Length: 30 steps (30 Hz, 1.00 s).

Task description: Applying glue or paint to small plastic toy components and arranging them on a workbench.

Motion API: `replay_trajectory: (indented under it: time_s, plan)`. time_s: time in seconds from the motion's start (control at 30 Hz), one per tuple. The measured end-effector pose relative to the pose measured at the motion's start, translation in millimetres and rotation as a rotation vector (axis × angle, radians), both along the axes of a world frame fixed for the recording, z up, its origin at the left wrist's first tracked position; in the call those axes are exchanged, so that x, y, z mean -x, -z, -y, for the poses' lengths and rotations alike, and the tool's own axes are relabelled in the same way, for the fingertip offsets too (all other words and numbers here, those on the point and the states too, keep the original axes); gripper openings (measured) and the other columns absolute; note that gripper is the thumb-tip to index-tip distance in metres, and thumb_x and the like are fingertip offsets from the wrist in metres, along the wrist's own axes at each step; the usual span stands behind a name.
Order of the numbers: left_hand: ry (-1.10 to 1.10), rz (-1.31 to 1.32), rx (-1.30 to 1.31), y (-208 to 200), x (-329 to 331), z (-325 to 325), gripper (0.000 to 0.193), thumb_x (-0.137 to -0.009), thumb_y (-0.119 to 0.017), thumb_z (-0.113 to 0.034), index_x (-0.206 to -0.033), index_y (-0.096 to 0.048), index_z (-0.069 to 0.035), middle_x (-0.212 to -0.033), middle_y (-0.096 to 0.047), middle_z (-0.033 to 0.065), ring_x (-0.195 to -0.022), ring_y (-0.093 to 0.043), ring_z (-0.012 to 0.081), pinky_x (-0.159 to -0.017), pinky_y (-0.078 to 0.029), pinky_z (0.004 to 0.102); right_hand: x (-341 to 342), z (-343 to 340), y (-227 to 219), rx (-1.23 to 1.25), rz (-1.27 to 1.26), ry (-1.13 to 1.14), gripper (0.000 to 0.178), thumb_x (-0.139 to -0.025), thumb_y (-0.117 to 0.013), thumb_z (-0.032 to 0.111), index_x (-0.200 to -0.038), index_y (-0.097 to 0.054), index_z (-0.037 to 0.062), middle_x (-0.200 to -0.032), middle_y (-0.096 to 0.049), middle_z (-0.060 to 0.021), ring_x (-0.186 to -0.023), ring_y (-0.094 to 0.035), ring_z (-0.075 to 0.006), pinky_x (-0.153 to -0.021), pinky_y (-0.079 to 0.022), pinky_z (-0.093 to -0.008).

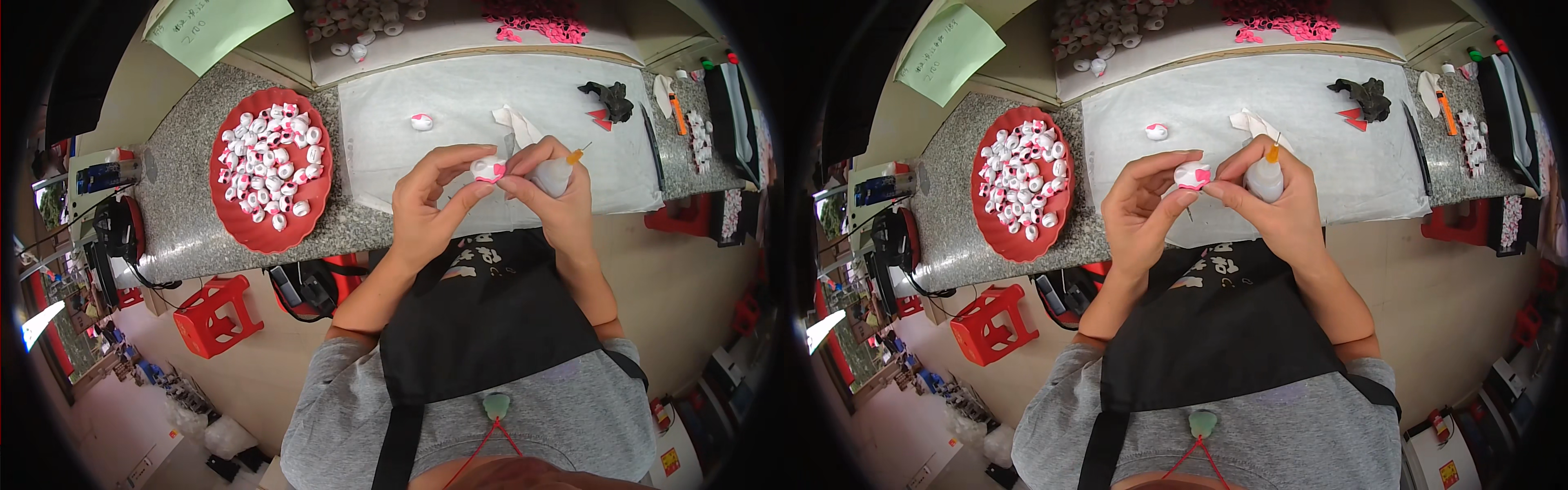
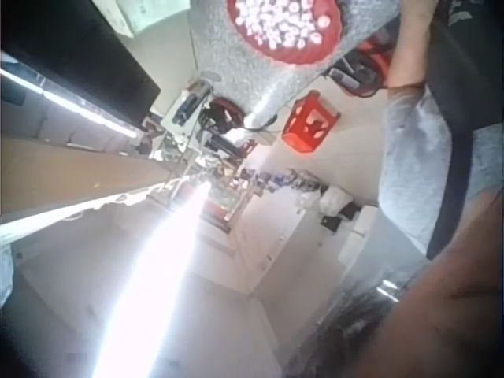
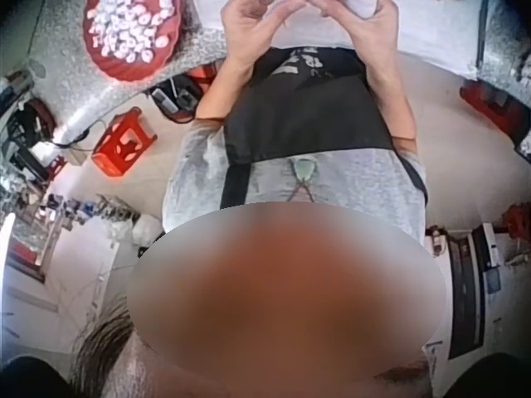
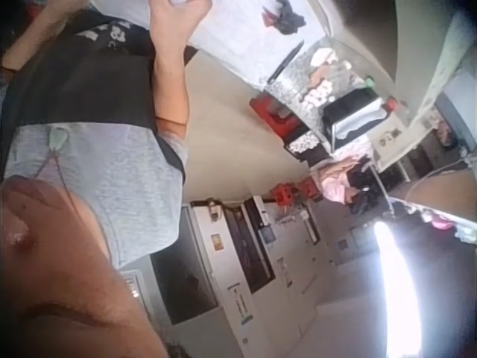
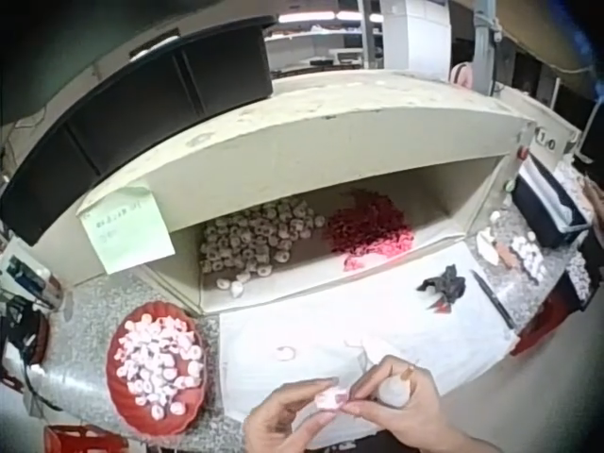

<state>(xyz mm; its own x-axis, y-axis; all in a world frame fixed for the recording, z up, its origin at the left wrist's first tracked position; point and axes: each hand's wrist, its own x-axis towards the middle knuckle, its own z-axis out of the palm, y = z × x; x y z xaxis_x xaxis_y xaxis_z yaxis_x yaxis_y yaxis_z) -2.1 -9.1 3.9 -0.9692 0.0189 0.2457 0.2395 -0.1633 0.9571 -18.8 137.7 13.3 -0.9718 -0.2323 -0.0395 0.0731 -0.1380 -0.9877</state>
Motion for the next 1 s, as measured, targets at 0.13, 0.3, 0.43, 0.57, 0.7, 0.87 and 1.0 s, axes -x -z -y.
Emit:
replay_trajectory:
  time_s: [0.13,0.3,0.43,0.57,0.7,0.87,1.0]
  plan:
    - [0.136,0.171,-0.285,-6,0,6,0.027,-0.07,-0.054,0.005,-0.096,-0.048,0.005,-0.098,-0.051,0.0134,-0.093,-0.049,0.0175,-0.081,-0.04,0.0276,1,0,1,0.041,-0.096,0.011,0.025,-0.063,-0.061,-0.003,-0.085,-0.048,0.0,-0.071,-0.051,-0.0077,-0.059,-0.048,-0.0104,-0.053,-0.04,-0.0207]
    - [0.191,0.159,-0.301,-1,-1,7,0.025,-0.071,-0.052,0.006,-0.095,-0.048,0.006,-0.099,-0.051,0.0139,-0.094,-0.048,0.0182,-0.082,-0.038,0.0279,-1,6,-12,0.099,-0.007,-0.139,0.033,-0.063,-0.062,-0.002,-0.094,-0.051,-0.0013,-0.073,-0.052,-0.0026,-0.062,-0.047,-0.0072,-0.055,-0.038,-0.0191]
    - [0.211,0.164,-0.315,-4,-2,5,0.023,-0.07,-0.053,0.006,-0.094,-0.05,0.005,-0.096,-0.052,0.0135,-0.094,-0.048,0.0193,-0.083,-0.038,0.0292,-2,4,-6,0.15,0.004,-0.112,0.029,-0.064,-0.062,-0.001,-0.092,-0.054,-0.0014,-0.071,-0.052,-0.0026,-0.061,-0.047,-0.0078,-0.055,-0.038,-0.0195]
    - [0.201,0.157,-0.238,-2,-3,5,0.022,-0.07,-0.054,0.005,-0.091,-0.052,0.003,-0.092,-0.054,0.0115,-0.093,-0.049,0.0193,-0.082,-0.038,0.0293,-2,1,-6,0.155,0.019,-0.116,0.024,-0.064,-0.062,0.0,-0.087,-0.056,-0.0017,-0.069,-0.052,-0.0031,-0.06,-0.048,-0.008,-0.055,-0.039,-0.0201]
    - [0.181,0.142,-0.227,1,-4,3,0.021,-0.07,-0.055,0.005,-0.091,-0.053,0.003,-0.091,-0.055,0.0105,-0.093,-0.049,0.0192,-0.082,-0.038,0.0289,-2,0,-6,0.165,0.036,-0.12,0.024,-0.064,-0.063,0.001,-0.087,-0.056,-0.0025,-0.068,-0.052,-0.0038,-0.06,-0.048,-0.0086,-0.055,-0.04,-0.0204]
    - [0.165,0.131,-0.208,1,-4,3,0.021,-0.069,-0.056,0.004,-0.09,-0.054,0.002,-0.089,-0.055,0.0102,-0.09,-0.05,0.0184,-0.085,-0.036,0.0312,-3,2,-4,0.187,0.034,-0.102,0.024,-0.064,-0.063,0.0,-0.087,-0.056,-0.0028,-0.069,-0.052,-0.0042,-0.06,-0.048,-0.0096,-0.054,-0.04,-0.0208]
    - [0.163,0.111,-0.199,3,-4,3,0.02,-0.069,-0.057,0.003,-0.089,-0.054,0.002,-0.088,-0.056,0.0101,-0.087,-0.052,0.0179,-0.087,-0.034,0.0334,-4,2,-6,0.205,0.059,-0.105,0.025,-0.063,-0.063,-0.001,-0.087,-0.055,-0.0031,-0.069,-0.052,-0.0044,-0.06,-0.048,-0.0097,-0.053,-0.04,-0.0207]
